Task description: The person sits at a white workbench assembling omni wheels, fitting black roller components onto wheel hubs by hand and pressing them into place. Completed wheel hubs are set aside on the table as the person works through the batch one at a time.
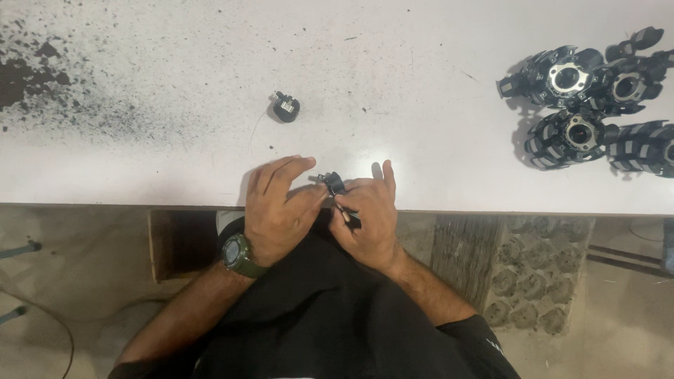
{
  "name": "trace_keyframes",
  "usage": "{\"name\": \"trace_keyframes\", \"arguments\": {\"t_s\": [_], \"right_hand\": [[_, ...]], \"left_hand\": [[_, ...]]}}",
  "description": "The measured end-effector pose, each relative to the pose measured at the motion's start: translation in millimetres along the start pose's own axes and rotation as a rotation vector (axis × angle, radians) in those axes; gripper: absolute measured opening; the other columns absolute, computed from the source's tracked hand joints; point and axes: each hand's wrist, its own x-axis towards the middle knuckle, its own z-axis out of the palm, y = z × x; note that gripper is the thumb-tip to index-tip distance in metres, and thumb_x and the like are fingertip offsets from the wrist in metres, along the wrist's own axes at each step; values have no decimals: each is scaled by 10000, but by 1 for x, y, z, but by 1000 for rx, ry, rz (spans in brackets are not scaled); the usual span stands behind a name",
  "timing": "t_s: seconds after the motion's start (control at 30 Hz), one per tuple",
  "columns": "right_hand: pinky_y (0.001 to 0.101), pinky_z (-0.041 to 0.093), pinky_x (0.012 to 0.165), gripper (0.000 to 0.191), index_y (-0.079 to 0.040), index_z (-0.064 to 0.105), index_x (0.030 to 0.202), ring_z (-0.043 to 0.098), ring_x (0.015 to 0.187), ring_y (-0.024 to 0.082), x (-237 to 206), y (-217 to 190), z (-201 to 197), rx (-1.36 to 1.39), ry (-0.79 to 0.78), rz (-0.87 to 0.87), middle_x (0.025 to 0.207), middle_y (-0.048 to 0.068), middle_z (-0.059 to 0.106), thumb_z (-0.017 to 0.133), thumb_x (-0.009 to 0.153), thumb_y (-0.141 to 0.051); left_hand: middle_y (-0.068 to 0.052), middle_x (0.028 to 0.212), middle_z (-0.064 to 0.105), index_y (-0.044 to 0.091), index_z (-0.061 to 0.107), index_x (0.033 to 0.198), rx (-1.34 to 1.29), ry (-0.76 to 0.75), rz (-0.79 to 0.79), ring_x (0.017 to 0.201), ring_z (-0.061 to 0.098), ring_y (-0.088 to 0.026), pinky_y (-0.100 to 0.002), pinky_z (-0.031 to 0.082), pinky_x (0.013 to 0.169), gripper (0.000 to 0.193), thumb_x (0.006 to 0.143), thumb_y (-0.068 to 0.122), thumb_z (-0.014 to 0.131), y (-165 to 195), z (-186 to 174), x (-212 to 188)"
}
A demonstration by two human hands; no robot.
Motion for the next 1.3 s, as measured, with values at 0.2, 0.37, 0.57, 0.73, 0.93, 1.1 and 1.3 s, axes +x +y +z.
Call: {"name": "trace_keyframes", "arguments": {"t_s": [0.2, 0.37, 0.57, 0.73, 0.93, 1.1, 1.3], "right_hand": [[654, 193, 1275, 311, -75, 609, 1041, 657, 1085, 256, -4, 3, 3, -20, 9, -12, 948, 57, 645, 763, 792, 31], [660, 161, 1269, 352, -86, 569, 1078, 666, 1196, 307, -13, 12, 0, 48, 7, -139, 980, 70, 639, 754, 819, 64], [651, 198, 1281, 387, -80, 584, 1112, 687, 1171, 285, -16, 15, 8, 25, -12, -150, 956, 48, 629, 755, 826, 116], [619, 216, 1284, 402, -83, 617, 1102, 691, 1138, 265, -11, 9, 8, -23, -8, -118, 942, 49, 632, 761, 791, 127], [599, 237, 1285, 371, -83, 625, 1087, 685, 1145, 273, -3, 4, 8, -35, -35, -84, 987, 63, 654, 766, 807, 115], [623, 228, 1310, 337, -44, 608, 1149, 684, 1179, 274, 1, -2, -4, 99, -9, -87, 1049, 55, 640, 701, 883, 140], [638, 200, 1259, 341, -67, 690, 1146, 594, 1197, 332, 18, 0, -22, -139, -3, 16, 1066, 104, 588, 771, 814, -59]], "left_hand": [[-38, 1194, 658, 97, 740, 949, -27, -63, -90, 1166, 598, -256, -463, 437, 982, 166, 807, 92, 824, 2, -3, 0], [-41, 1184, 682, 98, 704, 918, -41, -54, -64, 1196, 600, -246, -471, 430, 1014, 129, 831, 87, 798, 1, -1, 3], [-35, 1193, 679, 87, 715, 940, -67, -60, -81, 1235, 590, -267, -492, 419, 1067, 134, 822, 80, 779, 3, -5, 4], [-53, 1215, 654, 74, 717, 942, -65, -77, -81, 1290, 543, -281, -535, 396, 1108, 133, 826, 88, 780, 2, -5, 4], [-67, 1238, 625, 70, 717, 954, -47, -60, -69, 1374, 478, -307, -537, 382, 1139, 128, 840, 88, 771, 0, -6, 1], [-120, 1272, 606, 83, 661, 1058, -10, 0, -42, 1334, 499, -336, -568, 377, 1131, 269, 810, 105, 764, -2, -15, 10], [-144, 1305, 627, 36, 575, 1396, -179, -283, 9, 1062, 672, -320, -425, 564, 858, 602, 806, 67, 686, -8, -24, 33]]}}
